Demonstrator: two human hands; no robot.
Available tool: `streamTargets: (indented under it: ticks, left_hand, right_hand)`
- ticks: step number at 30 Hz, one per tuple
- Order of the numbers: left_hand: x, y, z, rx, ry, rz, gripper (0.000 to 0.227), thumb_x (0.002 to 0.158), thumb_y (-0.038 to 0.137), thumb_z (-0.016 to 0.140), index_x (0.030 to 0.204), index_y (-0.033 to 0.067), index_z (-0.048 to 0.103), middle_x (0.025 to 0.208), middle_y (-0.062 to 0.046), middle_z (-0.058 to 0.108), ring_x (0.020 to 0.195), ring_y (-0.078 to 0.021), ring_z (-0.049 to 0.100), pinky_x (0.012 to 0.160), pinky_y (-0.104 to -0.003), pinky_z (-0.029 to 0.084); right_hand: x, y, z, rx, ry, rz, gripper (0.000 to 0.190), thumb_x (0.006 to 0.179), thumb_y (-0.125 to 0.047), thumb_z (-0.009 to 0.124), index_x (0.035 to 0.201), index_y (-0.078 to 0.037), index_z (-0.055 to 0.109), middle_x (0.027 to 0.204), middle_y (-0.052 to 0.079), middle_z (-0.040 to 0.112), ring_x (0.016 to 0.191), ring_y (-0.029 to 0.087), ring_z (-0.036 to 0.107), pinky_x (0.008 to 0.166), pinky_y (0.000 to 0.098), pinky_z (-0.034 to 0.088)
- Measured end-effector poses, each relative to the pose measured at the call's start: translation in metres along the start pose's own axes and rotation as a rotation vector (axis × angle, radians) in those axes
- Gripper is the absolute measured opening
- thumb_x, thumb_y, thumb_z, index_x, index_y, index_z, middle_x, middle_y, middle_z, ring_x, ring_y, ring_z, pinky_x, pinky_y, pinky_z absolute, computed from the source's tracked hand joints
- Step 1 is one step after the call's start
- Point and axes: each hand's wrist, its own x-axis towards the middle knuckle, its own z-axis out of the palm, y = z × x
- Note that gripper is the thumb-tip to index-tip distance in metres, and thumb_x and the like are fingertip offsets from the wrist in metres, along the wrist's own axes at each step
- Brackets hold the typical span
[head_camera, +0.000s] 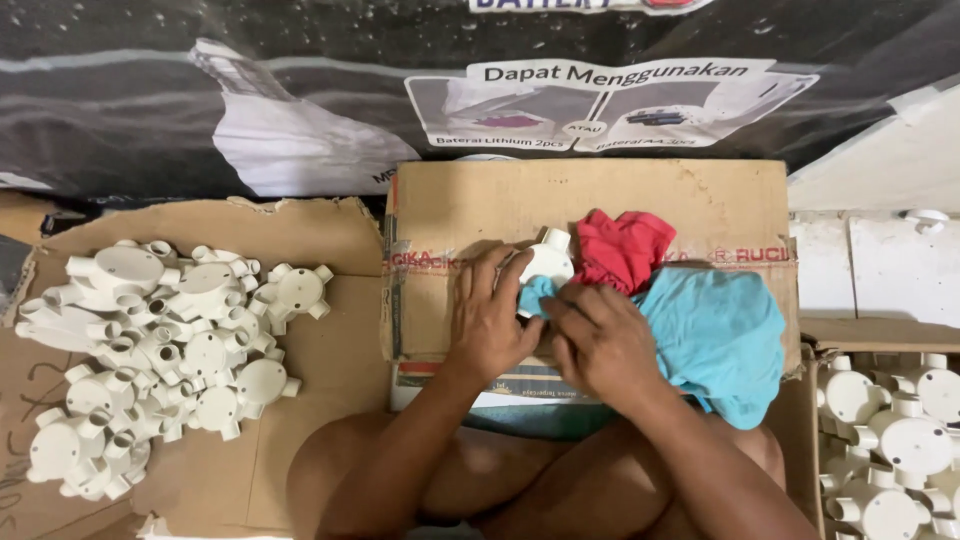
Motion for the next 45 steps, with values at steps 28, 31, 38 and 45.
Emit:
streamTargets:
  ticks: [28,31,38,45]
  left_hand:
    - [0.005,0.012,-0.001,-0.017,0.197,0.129,0.068,0.070,0.021,0.076,0.135,0.0119,0.056,0.128,-0.018,0.053,0.117,-0.0387,0.054,0.096,-0.047,0.044]
    - [0.007,0.017,-0.008,0.000,0.170,0.150,0.071,0.072,0.019,0.074,0.140,0.0111,0.053,0.139,-0.020,0.050,0.128,-0.0398,0.049,0.103,-0.047,0.040]
    - [0.012,0.017,-0.022,-0.165,-0.114,0.115,0.078,0.067,0.022,0.072,0.141,0.0136,0.051,0.141,-0.021,0.045,0.132,-0.0422,0.042,0.107,-0.053,0.033]
    - [0.002,0.002,-0.013,-0.298,-0.175,0.080,0.083,0.073,0.006,0.074,0.148,0.0082,0.039,0.142,-0.024,0.038,0.129,-0.0466,0.041,0.107,-0.053,0.034]
  right_hand:
    - [0.018,0.022,-0.002,0.025,0.152,-0.017,0.019,0.083,-0.014,0.057,0.094,-0.012,0.072,0.089,0.010,0.060,0.072,0.031,0.061,0.068,0.0400,0.051]
    - [0.013,0.023,-0.001,0.035,0.118,-0.055,0.018,0.079,-0.014,0.058,0.091,-0.014,0.072,0.089,0.008,0.061,0.073,0.031,0.061,0.068,0.0403,0.051]
    - [0.004,0.030,0.008,0.028,0.166,0.104,0.021,0.082,-0.015,0.057,0.097,-0.015,0.072,0.093,0.009,0.060,0.078,0.032,0.062,0.070,0.0408,0.051]
    - [0.010,0.018,-0.003,-0.007,0.144,-0.003,0.019,0.080,-0.017,0.056,0.091,-0.019,0.071,0.091,0.005,0.058,0.076,0.028,0.059,0.070,0.0383,0.050]
